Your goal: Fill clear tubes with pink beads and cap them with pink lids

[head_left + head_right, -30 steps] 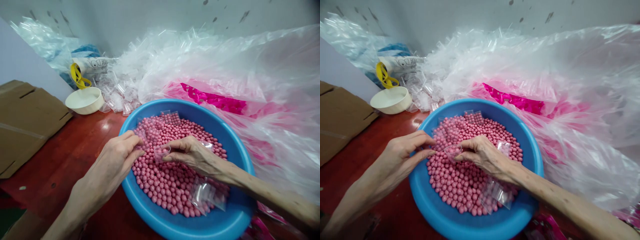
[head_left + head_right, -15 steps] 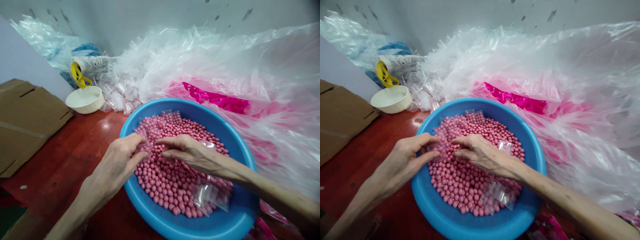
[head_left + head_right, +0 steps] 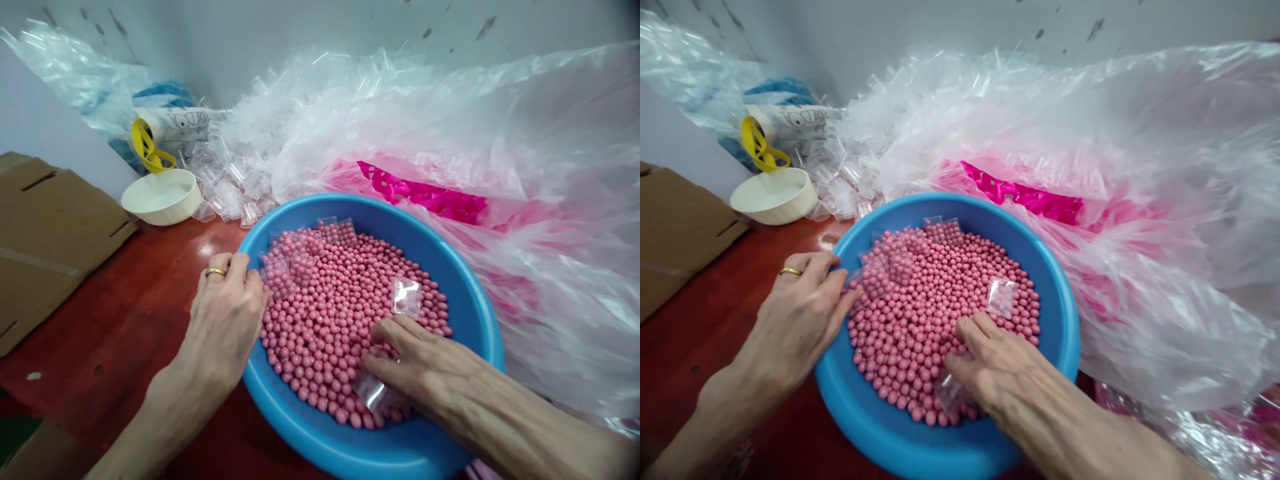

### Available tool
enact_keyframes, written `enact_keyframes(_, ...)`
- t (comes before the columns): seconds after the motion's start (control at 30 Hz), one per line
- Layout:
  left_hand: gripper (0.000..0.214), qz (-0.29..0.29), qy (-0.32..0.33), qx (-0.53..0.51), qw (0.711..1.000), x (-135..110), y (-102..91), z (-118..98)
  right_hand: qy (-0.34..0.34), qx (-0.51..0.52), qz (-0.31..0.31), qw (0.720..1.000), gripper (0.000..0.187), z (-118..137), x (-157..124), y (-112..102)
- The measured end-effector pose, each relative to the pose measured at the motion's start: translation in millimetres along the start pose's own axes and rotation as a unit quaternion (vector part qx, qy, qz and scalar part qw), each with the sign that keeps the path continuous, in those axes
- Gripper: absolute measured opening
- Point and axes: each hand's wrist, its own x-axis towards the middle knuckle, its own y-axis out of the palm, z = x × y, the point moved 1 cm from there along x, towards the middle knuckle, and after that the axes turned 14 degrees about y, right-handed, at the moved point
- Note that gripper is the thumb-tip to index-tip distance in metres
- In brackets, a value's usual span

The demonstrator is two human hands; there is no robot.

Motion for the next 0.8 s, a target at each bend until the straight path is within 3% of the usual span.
enact_keyframes(0.1, 0.018, -0.072, -0.012, -0.040, 0.997, -4, -8.0, -1, -0.039, 0.014, 0.001, 0.999, 0.053, -2, -4, -12)
enact_keyframes(0.2, 0.014, -0.143, 0.038, -0.160, 0.976, -8, -16.4, -16, -0.062, 0.023, -0.011, 0.998, 0.058, -1, -5, -21)
enact_keyframes(0.23, 0.013, -0.132, 0.073, -0.221, 0.964, -9, -17.3, -24, -0.070, 0.033, -0.009, 0.997, 0.059, 2, -3, -22)
enact_keyframes(0.3, 0.009, -0.022, 0.124, -0.337, 0.933, -13, -13.9, -44, -0.084, 0.063, -0.001, 0.994, 0.059, 10, 4, -24)
enact_keyframes(0.33, 0.009, 0.006, 0.130, -0.368, 0.921, -15, -10.9, -52, -0.083, 0.083, 0.004, 0.993, 0.055, 15, 9, -25)
enact_keyframes(0.4, 0.022, 0.002, 0.088, -0.399, 0.913, -19, -4.2, -64, -0.062, 0.118, 0.010, 0.991, 0.040, 27, 23, -27)
enact_keyframes(0.47, 0.017, 0.013, 0.030, -0.454, 0.890, -21, 1.7, -68, -0.016, 0.155, 0.004, 0.988, 0.029, 39, 37, -29)
enact_keyframes(0.53, 0.012, 0.003, -0.045, -0.535, 0.844, -21, 4.2, -68, 0.058, 0.230, 0.007, 0.971, 0.022, 48, 48, -31)
enact_keyframes(0.6, 0.008, -0.016, -0.103, -0.633, 0.767, -20, 4.5, -69, 0.107, 0.338, 0.048, 0.934, 0.020, 55, 53, -30)
enact_keyframes(0.67, 0.009, -0.025, -0.125, -0.708, 0.694, -19, 4.4, -72, 0.121, 0.427, 0.085, 0.892, 0.019, 58, 56, -29)
enact_keyframes(0.7, 0.011, -0.027, -0.126, -0.720, 0.682, -19, 4.6, -73, 0.120, 0.446, 0.083, 0.883, 0.018, 57, 58, -29)
enact_keyframes(0.73, 0.015, -0.032, -0.126, -0.712, 0.690, -20, 4.8, -74, 0.119, 0.439, 0.060, 0.888, 0.018, 55, 61, -30)
enact_keyframes(0.8, 0.023, -0.055, -0.117, -0.648, 0.751, -21, 4.8, -71, 0.105, 0.328, -0.025, 0.939, 0.014, 46, 69, -32)
